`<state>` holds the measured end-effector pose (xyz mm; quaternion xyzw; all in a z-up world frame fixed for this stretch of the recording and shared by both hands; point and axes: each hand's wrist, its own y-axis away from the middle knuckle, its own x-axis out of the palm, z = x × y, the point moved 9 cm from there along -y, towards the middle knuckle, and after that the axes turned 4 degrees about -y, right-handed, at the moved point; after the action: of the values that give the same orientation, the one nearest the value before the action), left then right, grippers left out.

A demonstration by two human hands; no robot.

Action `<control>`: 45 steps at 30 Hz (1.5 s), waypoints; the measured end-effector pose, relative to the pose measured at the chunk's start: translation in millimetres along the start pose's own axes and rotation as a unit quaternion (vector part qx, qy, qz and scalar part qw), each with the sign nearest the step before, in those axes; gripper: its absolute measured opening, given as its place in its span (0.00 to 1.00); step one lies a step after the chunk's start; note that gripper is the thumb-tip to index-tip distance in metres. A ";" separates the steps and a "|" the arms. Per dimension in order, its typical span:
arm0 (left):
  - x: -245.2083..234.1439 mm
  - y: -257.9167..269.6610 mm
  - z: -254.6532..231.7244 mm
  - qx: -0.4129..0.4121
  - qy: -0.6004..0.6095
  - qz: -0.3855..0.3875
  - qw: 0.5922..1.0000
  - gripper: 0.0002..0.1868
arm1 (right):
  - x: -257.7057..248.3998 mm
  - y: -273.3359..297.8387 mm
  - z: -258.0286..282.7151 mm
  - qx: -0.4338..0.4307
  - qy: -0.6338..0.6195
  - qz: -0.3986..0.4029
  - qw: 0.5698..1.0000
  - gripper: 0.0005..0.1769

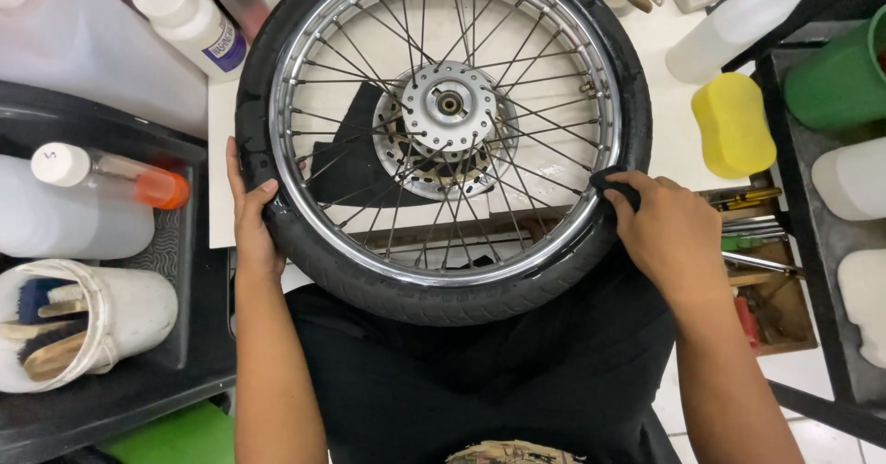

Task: The person cleans a motorcycle wheel resting on their lap. They use a brush to scrub the rim and spokes, then wipe the rim with a black cloth. The person repeats this process around the wheel, focusing on the rim and spokes.

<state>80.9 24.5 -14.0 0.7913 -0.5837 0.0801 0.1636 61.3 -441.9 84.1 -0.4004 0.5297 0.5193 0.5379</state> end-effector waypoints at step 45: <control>-0.3 1.4 -0.1 -0.007 0.020 -0.010 1.000 0.45 | -10.3 34.9 16.9 -0.057 -0.038 -0.039 0.997 0.16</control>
<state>79.5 24.5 -13.8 0.7939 -0.5733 0.0900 0.1817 30.6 -421.8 100.4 -0.4306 0.4624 0.5426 0.5535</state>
